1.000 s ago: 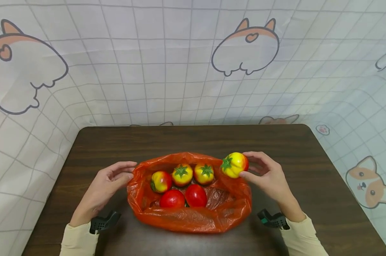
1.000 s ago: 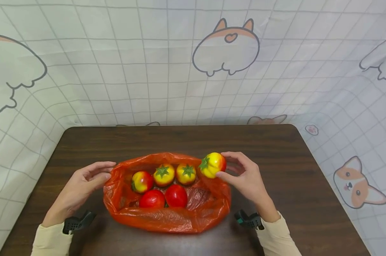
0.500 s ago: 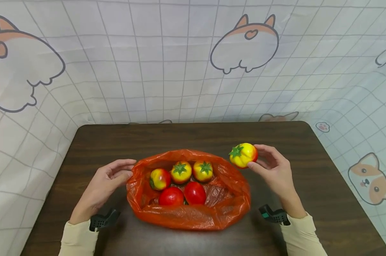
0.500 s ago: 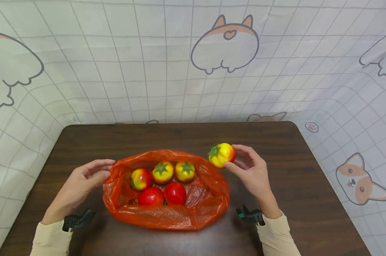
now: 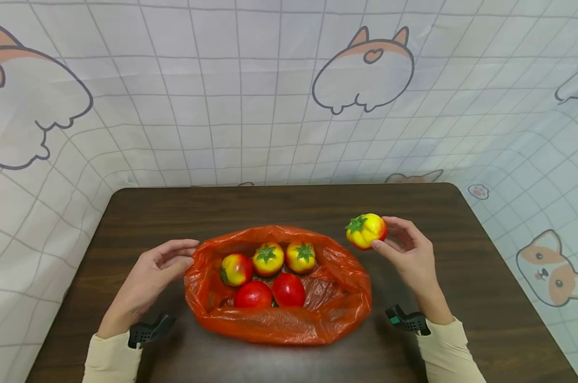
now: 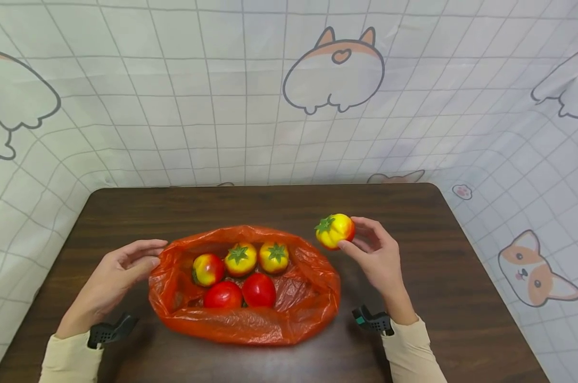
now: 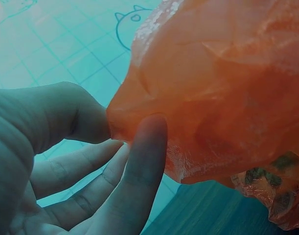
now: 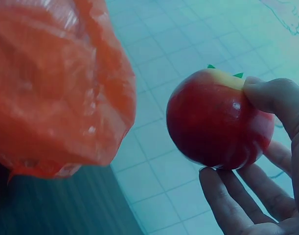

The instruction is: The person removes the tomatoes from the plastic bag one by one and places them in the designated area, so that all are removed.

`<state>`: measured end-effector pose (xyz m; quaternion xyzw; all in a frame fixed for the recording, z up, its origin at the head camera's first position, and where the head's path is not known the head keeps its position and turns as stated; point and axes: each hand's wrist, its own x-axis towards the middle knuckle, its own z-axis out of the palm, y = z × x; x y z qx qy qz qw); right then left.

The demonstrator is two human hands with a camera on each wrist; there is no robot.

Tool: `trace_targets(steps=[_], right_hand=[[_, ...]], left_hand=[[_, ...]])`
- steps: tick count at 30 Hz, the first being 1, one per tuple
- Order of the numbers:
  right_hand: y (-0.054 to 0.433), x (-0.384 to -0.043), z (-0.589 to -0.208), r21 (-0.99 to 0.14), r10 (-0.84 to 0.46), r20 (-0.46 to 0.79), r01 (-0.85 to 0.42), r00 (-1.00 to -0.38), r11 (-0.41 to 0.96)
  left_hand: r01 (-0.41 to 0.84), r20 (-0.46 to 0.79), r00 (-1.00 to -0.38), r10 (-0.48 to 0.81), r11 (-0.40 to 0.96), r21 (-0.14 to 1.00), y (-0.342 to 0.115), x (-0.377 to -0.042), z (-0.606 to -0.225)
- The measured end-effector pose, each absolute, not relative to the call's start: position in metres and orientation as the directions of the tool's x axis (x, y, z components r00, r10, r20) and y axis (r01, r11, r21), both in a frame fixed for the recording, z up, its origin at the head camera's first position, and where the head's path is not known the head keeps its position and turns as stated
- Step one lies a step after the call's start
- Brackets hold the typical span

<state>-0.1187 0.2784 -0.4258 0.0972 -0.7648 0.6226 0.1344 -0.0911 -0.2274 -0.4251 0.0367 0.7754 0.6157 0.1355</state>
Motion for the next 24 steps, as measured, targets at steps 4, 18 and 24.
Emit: trace_targets(steps=[4, 18, 24], right_hand=[[0.278, -0.12, -0.428, -0.936, 0.05, 0.295, -0.278, -0.954, 0.216], [0.284, -0.126, -0.448, -0.946, 0.113, 0.193, -0.155, -0.975, 0.285], [0.286, -0.13, -0.456, -0.946, 0.123, 0.175, -0.133, -0.977, 0.295]], left_hand=[[-0.103, -0.159, -0.961, 0.228, 0.237, 0.966, -0.228, -0.091, -0.424], [-0.118, -0.174, -0.957, 0.232, 0.238, 0.964, -0.227, -0.089, -0.426], [-0.111, -0.167, -0.96, 0.226, 0.239, 0.965, -0.226, -0.09, -0.425]])
